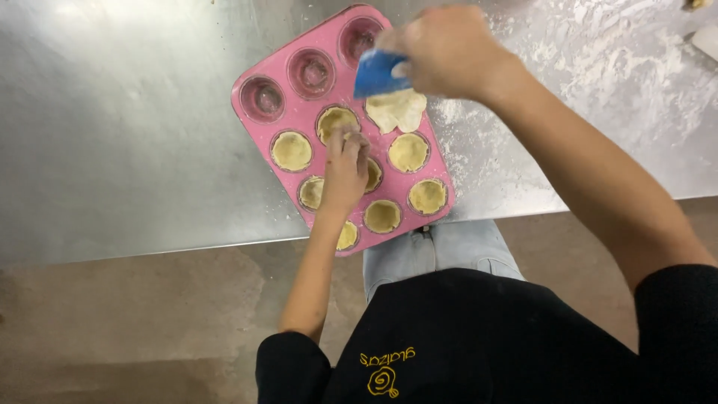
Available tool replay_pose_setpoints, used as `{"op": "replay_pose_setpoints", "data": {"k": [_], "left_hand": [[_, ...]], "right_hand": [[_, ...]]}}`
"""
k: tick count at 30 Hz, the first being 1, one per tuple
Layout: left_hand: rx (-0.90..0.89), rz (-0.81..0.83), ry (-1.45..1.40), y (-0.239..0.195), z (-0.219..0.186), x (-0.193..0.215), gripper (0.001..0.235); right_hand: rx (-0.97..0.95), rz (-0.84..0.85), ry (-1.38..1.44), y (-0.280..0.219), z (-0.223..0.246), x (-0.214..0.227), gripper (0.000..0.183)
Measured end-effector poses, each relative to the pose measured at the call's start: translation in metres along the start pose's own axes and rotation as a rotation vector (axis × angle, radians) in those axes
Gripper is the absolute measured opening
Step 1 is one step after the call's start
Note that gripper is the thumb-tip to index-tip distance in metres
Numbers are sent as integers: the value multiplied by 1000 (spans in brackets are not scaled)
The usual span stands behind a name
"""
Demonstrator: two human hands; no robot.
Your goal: The person rolls out small pieces of dough on a floured metal surface using a rolling pin and places them into a pink silicone muffin tray. They use a blue scraper to trim excess dough from the edges of the cups.
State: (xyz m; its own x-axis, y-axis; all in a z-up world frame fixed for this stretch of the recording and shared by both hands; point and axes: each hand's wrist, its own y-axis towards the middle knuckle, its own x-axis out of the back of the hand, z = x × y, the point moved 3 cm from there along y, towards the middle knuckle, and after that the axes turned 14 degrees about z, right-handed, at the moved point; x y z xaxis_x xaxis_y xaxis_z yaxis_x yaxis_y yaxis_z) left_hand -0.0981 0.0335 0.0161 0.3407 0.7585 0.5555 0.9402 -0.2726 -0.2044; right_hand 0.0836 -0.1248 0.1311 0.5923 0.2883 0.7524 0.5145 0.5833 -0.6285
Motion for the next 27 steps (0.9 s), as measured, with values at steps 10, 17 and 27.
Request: {"op": "replay_pose_setpoints", "data": {"k": [10,17,27], "left_hand": [[-14,-102,203,22,-27,-40,38],[59,7,189,36,-5,-41,23],[-239,-259,110,25,-4,-38,15]], "right_hand": [[178,48,-190,32,17,-43,23],[121,46,-75,28,8,-38,23],[176,35,-174,39,18,-53,38]]}}
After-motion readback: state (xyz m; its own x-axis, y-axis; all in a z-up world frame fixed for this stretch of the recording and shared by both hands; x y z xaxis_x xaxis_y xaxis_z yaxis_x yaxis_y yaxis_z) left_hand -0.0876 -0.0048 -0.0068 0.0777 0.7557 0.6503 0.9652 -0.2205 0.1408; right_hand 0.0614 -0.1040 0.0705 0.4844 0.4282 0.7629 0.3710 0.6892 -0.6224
